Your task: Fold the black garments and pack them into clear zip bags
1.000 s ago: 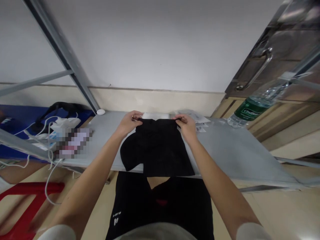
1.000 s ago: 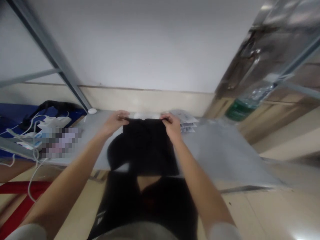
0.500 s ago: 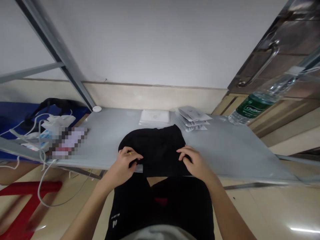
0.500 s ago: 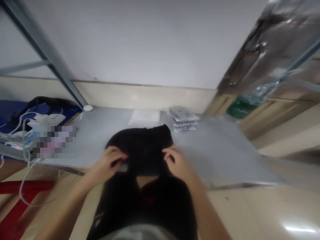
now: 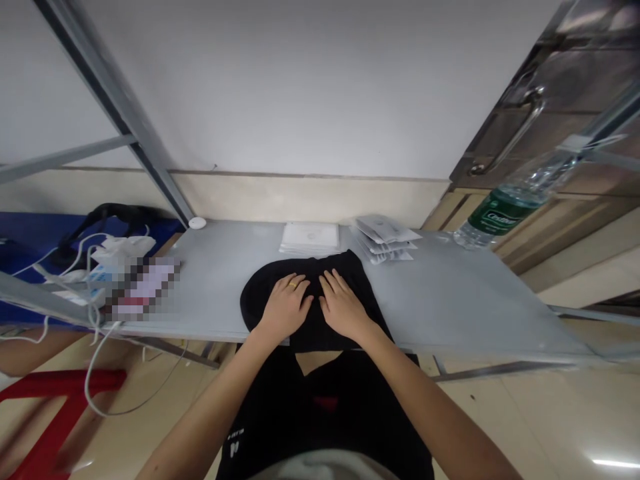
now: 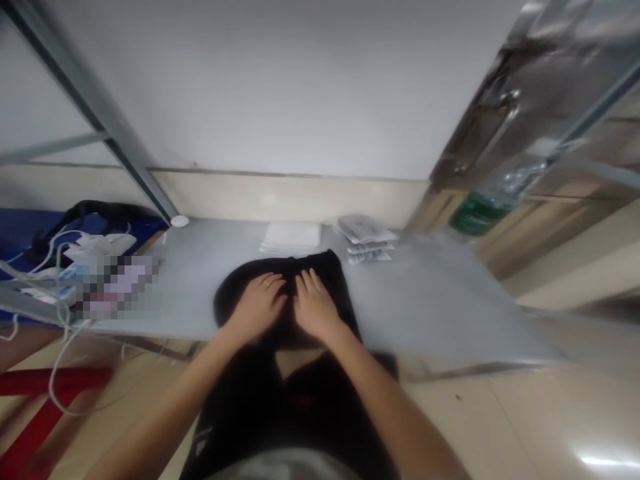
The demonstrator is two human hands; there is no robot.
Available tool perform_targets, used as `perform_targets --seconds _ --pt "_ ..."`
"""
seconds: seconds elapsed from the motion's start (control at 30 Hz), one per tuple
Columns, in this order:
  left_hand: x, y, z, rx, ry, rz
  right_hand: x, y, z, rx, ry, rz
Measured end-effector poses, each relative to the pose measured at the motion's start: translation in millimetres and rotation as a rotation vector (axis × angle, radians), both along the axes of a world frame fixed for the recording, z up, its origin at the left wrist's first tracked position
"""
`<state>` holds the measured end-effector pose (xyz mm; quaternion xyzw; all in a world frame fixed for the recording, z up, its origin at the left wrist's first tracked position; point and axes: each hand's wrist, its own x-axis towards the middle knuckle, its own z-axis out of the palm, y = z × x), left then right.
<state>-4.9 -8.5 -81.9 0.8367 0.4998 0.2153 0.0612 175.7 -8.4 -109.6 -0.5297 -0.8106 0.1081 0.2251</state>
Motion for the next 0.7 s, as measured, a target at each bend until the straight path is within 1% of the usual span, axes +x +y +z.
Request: perform_targets --seconds 0.07,0.13,0.2,0.27,0.37,0.43,0.53,0.6,0.7 --pt "-7 -2 -6.7 0.018 0.029 0.060 7 -2 -3.8 0.021 -0.026 -0.010" --pt "-12 -4 -8.6 0.019 0.031 0.165 10 -5 -2.8 0.046 -0.027 -0.017" --pt "-17 -3 -7.3 -0.009 0.008 0.268 10 -8 0.7 0.077 -0.019 -0.012" --pt "-22 2 -3.2 -0.051 -0.026 0.335 7 -10 4.6 0.128 -0.002 0.030" --pt "-32 16 9.2 -0.147 -0.074 0.384 1 -13 7.9 0.209 0.029 0.149" --pt "-38 24 20.6 -0.259 -0.137 0.389 -2 -15 7.8 0.222 0.033 0.197" --pt "-40 30 36.8 -0.420 -0.300 0.389 -4 -16 6.3 0.200 0.023 0.197" --pt "-39 28 44.4 -0.474 -0.390 0.375 -4 -16 6.2 0.186 0.024 0.188" --pt "-35 22 52.4 -0.509 -0.484 0.368 -3 -16 7.1 0.156 0.063 0.178"
